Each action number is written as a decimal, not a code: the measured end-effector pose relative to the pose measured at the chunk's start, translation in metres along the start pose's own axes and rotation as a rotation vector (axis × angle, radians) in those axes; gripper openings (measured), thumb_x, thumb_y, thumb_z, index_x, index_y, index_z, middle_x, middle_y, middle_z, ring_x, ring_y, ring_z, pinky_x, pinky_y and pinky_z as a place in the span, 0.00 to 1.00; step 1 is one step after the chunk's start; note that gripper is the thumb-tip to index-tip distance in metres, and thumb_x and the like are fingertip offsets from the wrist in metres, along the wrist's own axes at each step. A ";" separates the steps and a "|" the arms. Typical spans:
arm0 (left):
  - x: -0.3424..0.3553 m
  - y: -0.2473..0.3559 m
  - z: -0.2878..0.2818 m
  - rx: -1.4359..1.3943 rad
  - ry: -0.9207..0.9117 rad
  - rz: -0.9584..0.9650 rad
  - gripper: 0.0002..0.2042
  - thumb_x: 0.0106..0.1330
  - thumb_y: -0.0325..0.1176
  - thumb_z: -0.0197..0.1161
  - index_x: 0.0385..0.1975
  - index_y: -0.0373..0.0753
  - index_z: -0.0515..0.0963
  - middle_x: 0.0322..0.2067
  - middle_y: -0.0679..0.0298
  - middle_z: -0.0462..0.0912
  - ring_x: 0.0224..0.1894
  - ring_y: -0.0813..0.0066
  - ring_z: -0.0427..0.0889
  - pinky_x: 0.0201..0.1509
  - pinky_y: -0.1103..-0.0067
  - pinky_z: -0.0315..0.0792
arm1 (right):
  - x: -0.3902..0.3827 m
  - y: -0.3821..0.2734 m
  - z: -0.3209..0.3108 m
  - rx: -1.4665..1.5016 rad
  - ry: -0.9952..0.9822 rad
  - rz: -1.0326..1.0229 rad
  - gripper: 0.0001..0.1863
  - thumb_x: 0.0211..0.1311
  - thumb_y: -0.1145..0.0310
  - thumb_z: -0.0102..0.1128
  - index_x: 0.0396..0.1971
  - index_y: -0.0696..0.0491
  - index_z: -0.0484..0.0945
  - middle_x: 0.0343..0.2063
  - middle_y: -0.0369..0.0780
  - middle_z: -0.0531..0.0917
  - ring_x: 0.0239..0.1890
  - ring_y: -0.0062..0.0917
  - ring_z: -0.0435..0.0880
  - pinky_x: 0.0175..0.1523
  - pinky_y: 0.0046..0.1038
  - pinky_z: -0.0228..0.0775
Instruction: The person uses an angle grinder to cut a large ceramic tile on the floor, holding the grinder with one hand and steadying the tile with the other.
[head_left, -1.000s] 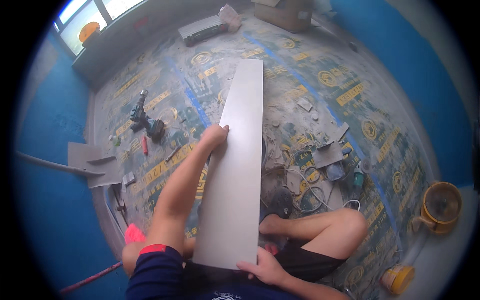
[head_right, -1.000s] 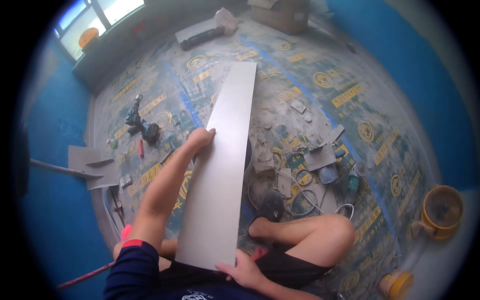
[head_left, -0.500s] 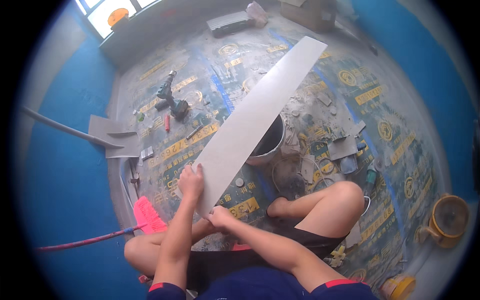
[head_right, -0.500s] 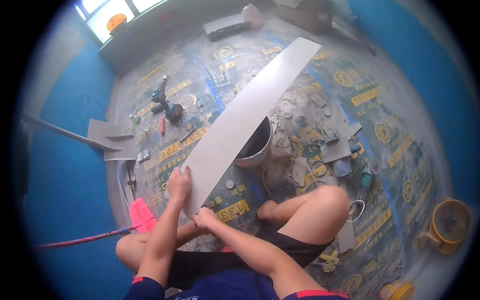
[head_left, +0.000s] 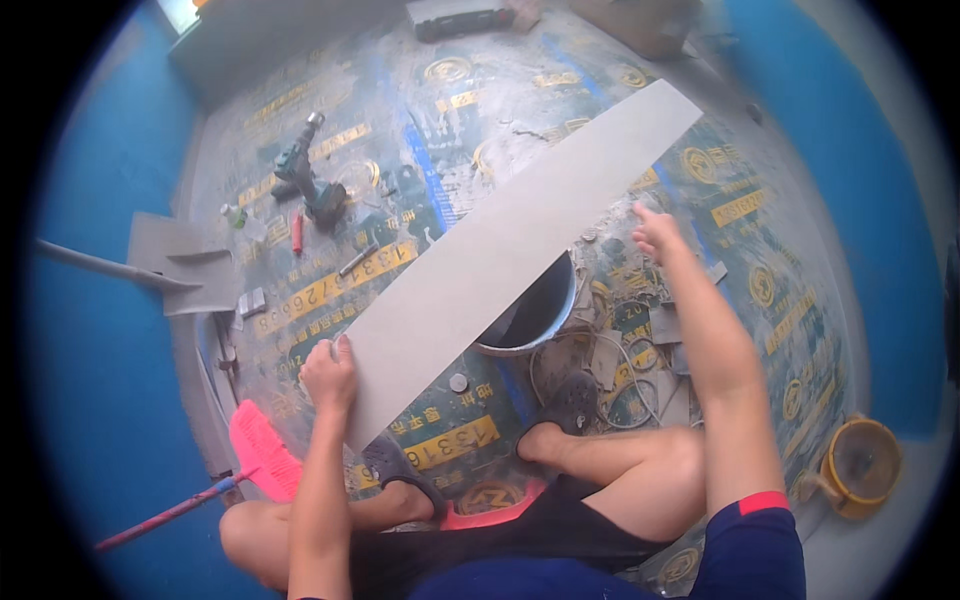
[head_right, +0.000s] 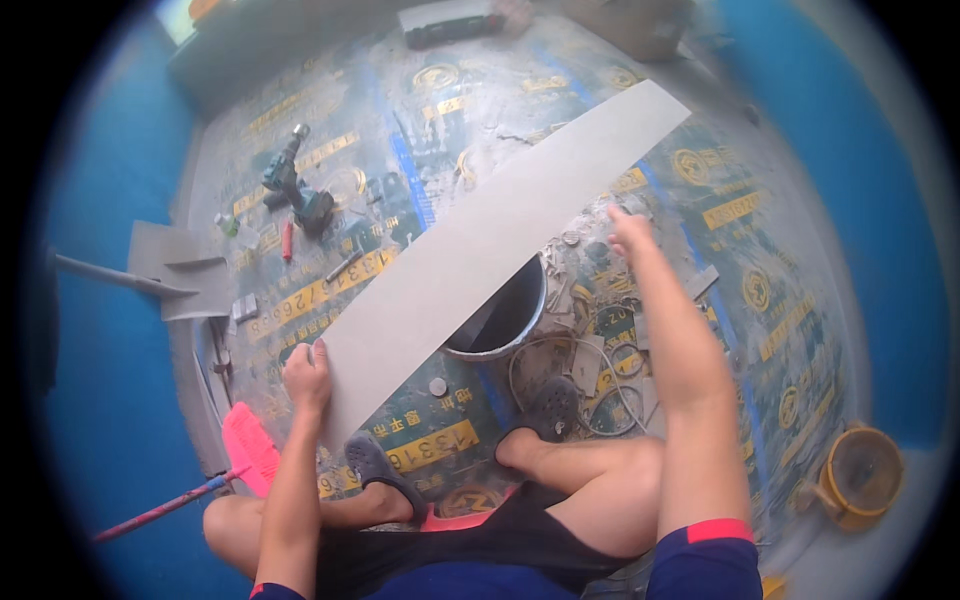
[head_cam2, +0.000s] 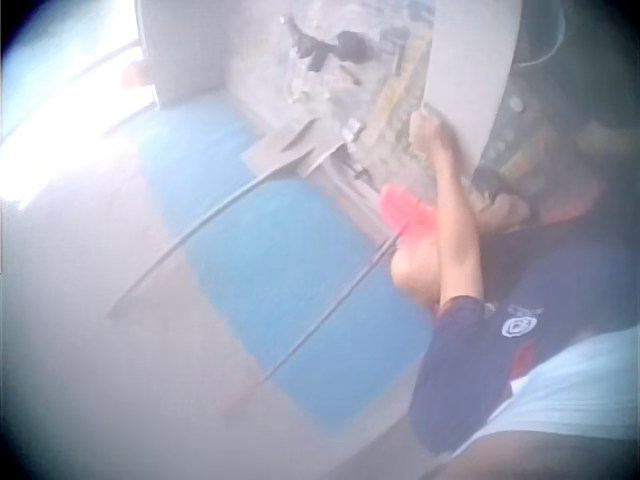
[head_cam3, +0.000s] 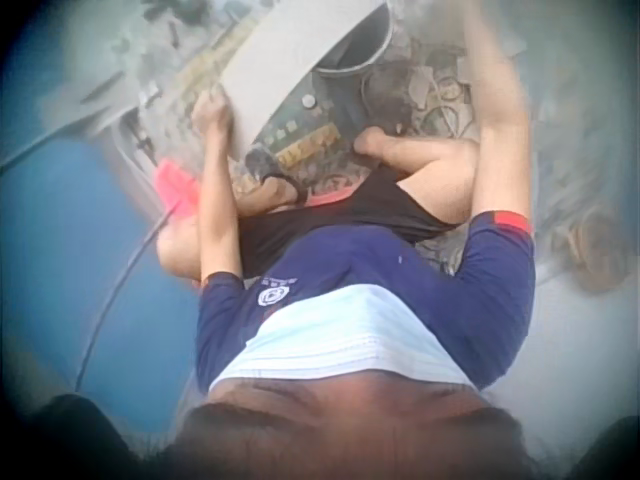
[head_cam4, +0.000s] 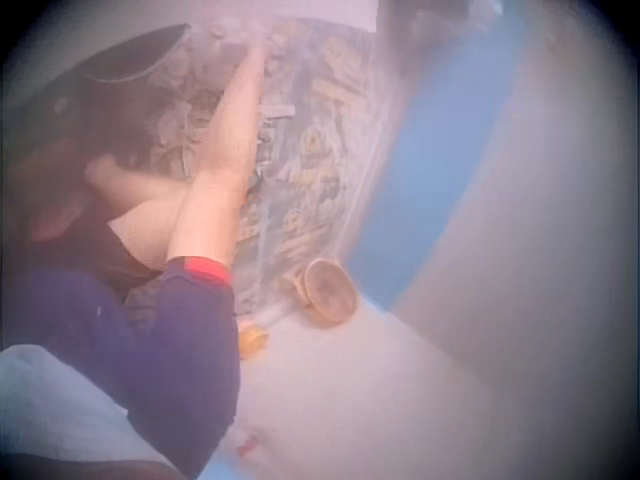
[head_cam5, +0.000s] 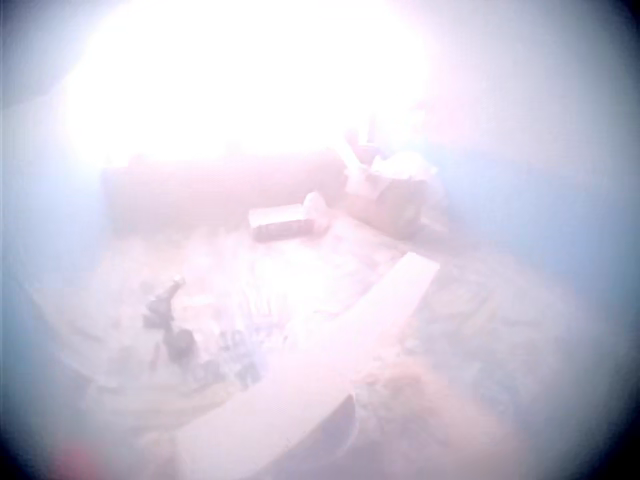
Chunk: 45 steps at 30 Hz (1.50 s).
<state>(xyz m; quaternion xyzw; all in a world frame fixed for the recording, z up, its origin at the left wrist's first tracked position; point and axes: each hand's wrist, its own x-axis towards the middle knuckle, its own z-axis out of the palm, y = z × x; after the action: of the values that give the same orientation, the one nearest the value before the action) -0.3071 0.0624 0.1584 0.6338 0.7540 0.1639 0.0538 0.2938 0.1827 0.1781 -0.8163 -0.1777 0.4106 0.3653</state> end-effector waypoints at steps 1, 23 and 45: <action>-0.002 0.000 0.002 -0.018 0.027 0.018 0.21 0.73 0.49 0.56 0.27 0.35 0.74 0.31 0.49 0.81 0.38 0.44 0.79 0.44 0.56 0.68 | 0.020 -0.002 -0.007 0.057 -0.004 0.013 0.35 0.63 0.46 0.68 0.60 0.57 0.73 0.49 0.48 0.83 0.48 0.35 0.84 0.53 0.35 0.78; 0.004 -0.102 -0.041 0.116 -0.005 0.228 0.16 0.75 0.43 0.54 0.30 0.36 0.73 0.31 0.50 0.76 0.40 0.47 0.73 0.46 0.60 0.63 | -0.003 0.094 -0.015 0.553 -0.373 0.166 0.20 0.77 0.57 0.53 0.61 0.51 0.72 0.55 0.38 0.81 0.55 0.30 0.82 0.59 0.37 0.77; 0.020 -0.129 -0.038 0.360 0.036 0.254 0.26 0.73 0.53 0.56 0.61 0.40 0.72 0.58 0.50 0.76 0.62 0.49 0.71 0.68 0.50 0.57 | -0.093 0.140 -0.013 0.839 -0.358 0.266 0.23 0.73 0.53 0.60 0.57 0.54 0.74 0.48 0.41 0.83 0.49 0.32 0.83 0.52 0.40 0.79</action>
<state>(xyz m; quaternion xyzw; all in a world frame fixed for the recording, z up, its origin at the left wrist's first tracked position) -0.4430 0.0564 0.1564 0.7200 0.6861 0.0433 -0.0946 0.2468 0.0279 0.1293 -0.5305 0.0492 0.6242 0.5714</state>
